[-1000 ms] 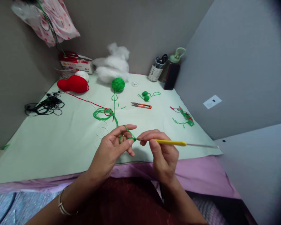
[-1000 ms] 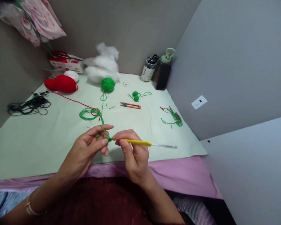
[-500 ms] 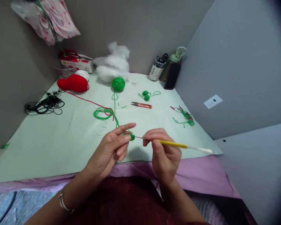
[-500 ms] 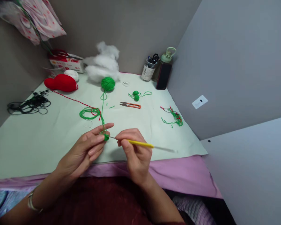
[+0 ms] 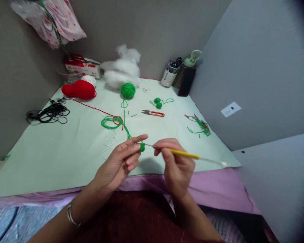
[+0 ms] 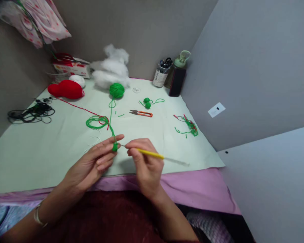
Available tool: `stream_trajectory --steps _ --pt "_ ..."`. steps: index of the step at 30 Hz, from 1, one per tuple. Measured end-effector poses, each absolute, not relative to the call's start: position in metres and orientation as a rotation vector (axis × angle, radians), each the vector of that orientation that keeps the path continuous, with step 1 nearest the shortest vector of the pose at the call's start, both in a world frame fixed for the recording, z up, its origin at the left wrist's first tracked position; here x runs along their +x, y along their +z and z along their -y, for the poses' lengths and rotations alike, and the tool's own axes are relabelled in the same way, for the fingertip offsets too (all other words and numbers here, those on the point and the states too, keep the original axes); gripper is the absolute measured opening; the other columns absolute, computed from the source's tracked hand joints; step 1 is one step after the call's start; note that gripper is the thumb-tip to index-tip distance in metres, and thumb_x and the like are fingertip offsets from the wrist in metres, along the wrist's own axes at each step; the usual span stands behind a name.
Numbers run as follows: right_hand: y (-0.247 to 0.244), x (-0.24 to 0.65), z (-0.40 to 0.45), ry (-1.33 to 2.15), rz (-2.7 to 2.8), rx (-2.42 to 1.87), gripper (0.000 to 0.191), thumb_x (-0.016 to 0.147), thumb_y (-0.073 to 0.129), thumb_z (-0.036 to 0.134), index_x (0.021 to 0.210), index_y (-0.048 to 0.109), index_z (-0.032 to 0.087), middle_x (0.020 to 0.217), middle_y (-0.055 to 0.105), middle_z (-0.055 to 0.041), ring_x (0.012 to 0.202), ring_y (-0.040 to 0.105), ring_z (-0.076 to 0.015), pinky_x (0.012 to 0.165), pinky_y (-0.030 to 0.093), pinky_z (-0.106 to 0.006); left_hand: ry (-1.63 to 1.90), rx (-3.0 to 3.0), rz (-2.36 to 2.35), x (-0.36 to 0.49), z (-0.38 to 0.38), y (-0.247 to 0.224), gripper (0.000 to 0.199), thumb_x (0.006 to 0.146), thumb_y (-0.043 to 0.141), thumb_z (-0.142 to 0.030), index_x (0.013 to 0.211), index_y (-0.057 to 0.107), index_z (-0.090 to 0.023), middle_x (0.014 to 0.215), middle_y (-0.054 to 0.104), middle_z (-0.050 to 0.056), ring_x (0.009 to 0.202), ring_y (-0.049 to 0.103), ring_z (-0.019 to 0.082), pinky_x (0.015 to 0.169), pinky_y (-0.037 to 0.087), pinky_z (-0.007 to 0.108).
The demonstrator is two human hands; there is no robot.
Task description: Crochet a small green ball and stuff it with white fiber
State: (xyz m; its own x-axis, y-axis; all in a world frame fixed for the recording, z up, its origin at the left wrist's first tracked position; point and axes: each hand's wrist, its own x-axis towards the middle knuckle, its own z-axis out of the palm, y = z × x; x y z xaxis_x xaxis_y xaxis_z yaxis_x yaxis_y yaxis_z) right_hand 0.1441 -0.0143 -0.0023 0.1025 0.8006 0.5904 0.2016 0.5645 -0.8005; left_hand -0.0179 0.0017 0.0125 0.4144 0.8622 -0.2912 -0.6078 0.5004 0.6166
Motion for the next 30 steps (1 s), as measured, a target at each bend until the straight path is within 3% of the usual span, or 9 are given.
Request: stream_trajectory --steps 3,8,16,21,26,30 --pt "0.001 0.143 0.01 0.885 1.228 -0.822 0.021 0.103 0.058 0.021 0.097 0.077 0.026 0.089 0.069 -0.0009 0.071 0.062 -0.0128 0.067 0.052 -0.03 1.026 0.498 -0.64 -0.017 -0.002 0.015 0.03 0.082 0.084 -0.017 0.112 0.081 -0.015 0.061 0.044 -0.008 0.047 0.034 0.001 0.043 0.039 0.011" --pt "-0.003 0.139 0.011 0.88 1.26 -0.846 0.017 0.101 0.064 0.022 0.099 0.08 0.027 0.096 0.074 -0.002 0.081 0.065 -0.014 0.074 0.053 -0.03 1.066 0.651 -0.695 -0.013 0.003 0.013 0.027 0.082 0.085 -0.02 0.109 0.082 -0.02 0.083 0.064 -0.001 0.063 0.061 0.006 0.063 0.057 0.018" --pt "-0.005 0.145 0.01 1.07 1.139 -0.744 0.02 0.105 0.057 0.026 0.098 0.076 0.024 0.094 0.074 -0.0019 0.076 0.066 -0.0121 0.072 0.055 -0.028 1.082 0.697 -0.755 -0.017 0.004 0.012 0.027 0.084 0.083 -0.022 0.11 0.082 -0.025 0.093 0.064 -0.002 0.066 0.066 0.006 0.068 0.058 0.019" --pt "0.003 0.147 0.016 0.81 1.376 -0.826 0.021 0.105 0.053 0.018 0.103 0.073 0.023 0.095 0.073 -0.0027 0.08 0.067 -0.0135 0.074 0.056 -0.03 1.119 0.797 -0.769 -0.017 0.004 0.008 0.025 0.086 0.082 -0.023 0.111 0.082 -0.027 0.089 0.063 -0.003 0.066 0.066 0.006 0.07 0.059 0.019" --pt "0.002 0.144 0.022 0.226 1.781 -0.869 0.025 0.099 0.054 0.006 0.113 0.069 0.02 0.097 0.073 -0.0071 0.091 0.069 -0.0182 0.078 0.058 -0.033 1.191 0.881 -0.821 -0.013 0.007 0.003 0.03 0.085 0.084 -0.019 0.114 0.08 -0.027 0.086 0.064 -0.004 0.07 0.066 0.007 0.072 0.059 0.018" --pt "-0.011 0.138 0.022 -0.13 1.824 -0.924 0.03 0.095 0.063 0.006 0.119 0.073 0.021 0.103 0.072 -0.009 0.093 0.07 -0.0203 0.076 0.059 -0.032 1.13 0.723 -0.761 -0.011 0.007 0.007 0.046 0.083 0.086 -0.02 0.127 0.074 -0.023 0.075 0.062 -0.005 0.06 0.059 0.007 0.059 0.055 0.017"
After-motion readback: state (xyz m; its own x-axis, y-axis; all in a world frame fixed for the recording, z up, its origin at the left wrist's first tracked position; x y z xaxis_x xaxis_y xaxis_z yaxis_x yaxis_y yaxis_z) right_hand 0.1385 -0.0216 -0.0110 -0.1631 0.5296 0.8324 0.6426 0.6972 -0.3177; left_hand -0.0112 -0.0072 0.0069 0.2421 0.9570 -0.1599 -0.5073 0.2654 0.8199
